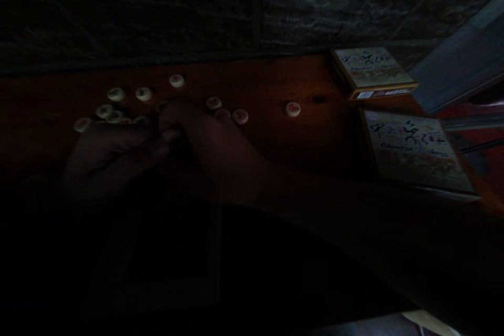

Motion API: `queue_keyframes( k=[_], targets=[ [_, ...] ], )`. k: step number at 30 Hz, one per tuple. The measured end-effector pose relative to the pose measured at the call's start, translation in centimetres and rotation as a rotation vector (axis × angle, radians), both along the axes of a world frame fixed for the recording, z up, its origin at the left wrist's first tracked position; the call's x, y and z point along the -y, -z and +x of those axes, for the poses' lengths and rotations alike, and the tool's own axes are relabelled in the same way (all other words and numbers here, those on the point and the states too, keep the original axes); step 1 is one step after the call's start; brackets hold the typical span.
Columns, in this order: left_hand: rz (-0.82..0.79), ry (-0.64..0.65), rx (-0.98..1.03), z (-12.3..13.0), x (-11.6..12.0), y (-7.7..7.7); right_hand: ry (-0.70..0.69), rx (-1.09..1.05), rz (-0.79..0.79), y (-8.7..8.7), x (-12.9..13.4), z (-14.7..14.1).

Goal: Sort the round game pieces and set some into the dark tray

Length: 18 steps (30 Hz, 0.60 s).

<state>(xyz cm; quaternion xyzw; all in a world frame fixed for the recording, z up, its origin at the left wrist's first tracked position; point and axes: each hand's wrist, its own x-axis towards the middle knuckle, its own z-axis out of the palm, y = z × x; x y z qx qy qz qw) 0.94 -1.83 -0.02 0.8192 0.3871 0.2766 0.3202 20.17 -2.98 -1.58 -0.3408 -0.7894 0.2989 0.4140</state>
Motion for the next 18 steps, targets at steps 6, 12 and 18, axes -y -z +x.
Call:
queue_keyframes(
  k=[6, 12, 18],
  targets=[
    [0.050, 0.002, 0.008, -0.12, 0.04, 0.06, 0.014, -0.014, -0.009, -0.02, 0.17, -0.07],
    [0.055, 0.004, -0.020, -0.17, -0.13, 0.20, -0.004, 0.015, 0.008, -0.14, 0.16, 0.01],
    [0.077, -0.006, -0.029, -0.21, -0.17, 0.08, 0.005, 0.000, -0.007, -0.15, 0.15, -0.02]
  ],
)
